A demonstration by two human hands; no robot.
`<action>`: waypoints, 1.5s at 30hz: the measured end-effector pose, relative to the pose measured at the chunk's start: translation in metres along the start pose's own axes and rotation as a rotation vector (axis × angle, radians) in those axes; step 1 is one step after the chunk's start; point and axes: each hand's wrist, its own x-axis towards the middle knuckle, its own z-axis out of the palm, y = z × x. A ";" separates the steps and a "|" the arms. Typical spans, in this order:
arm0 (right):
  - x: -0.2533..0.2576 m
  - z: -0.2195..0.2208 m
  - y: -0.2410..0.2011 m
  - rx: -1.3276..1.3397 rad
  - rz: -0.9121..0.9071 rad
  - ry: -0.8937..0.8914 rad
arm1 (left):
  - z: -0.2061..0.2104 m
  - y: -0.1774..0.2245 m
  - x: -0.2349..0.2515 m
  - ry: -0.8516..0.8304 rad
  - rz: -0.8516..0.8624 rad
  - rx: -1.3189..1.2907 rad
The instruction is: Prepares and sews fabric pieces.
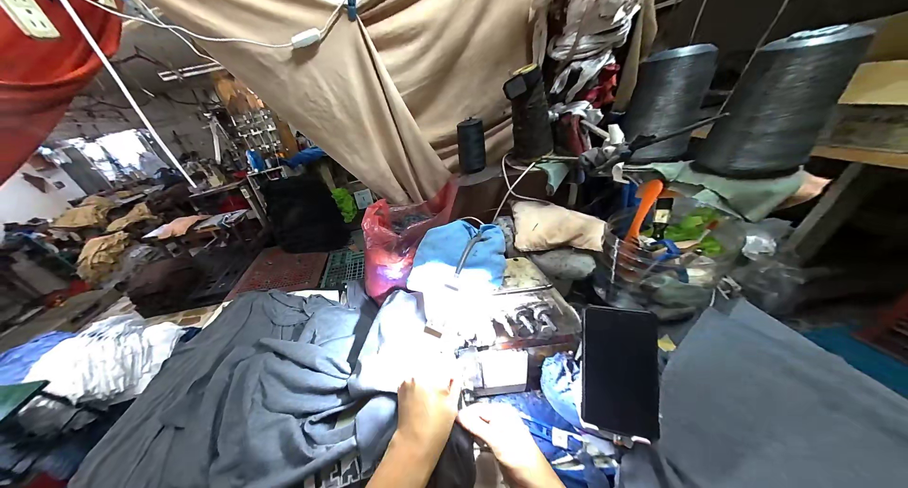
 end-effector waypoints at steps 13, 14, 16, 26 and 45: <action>-0.063 -0.010 0.000 -0.111 -0.091 0.077 | -0.021 -0.071 -0.060 0.106 0.076 -0.152; -0.068 -0.010 0.001 -0.071 -0.069 0.079 | -0.016 -0.079 -0.066 0.185 0.089 -0.224; -0.069 -0.010 0.002 -0.031 -0.061 0.088 | -0.008 -0.083 -0.072 0.330 0.122 -0.367; -0.065 0.005 -0.002 0.175 -0.040 0.039 | 0.013 -0.062 -0.078 0.303 0.484 -0.434; -0.062 0.008 -0.002 0.160 -0.083 0.084 | 0.036 -0.058 -0.090 0.444 0.690 -0.322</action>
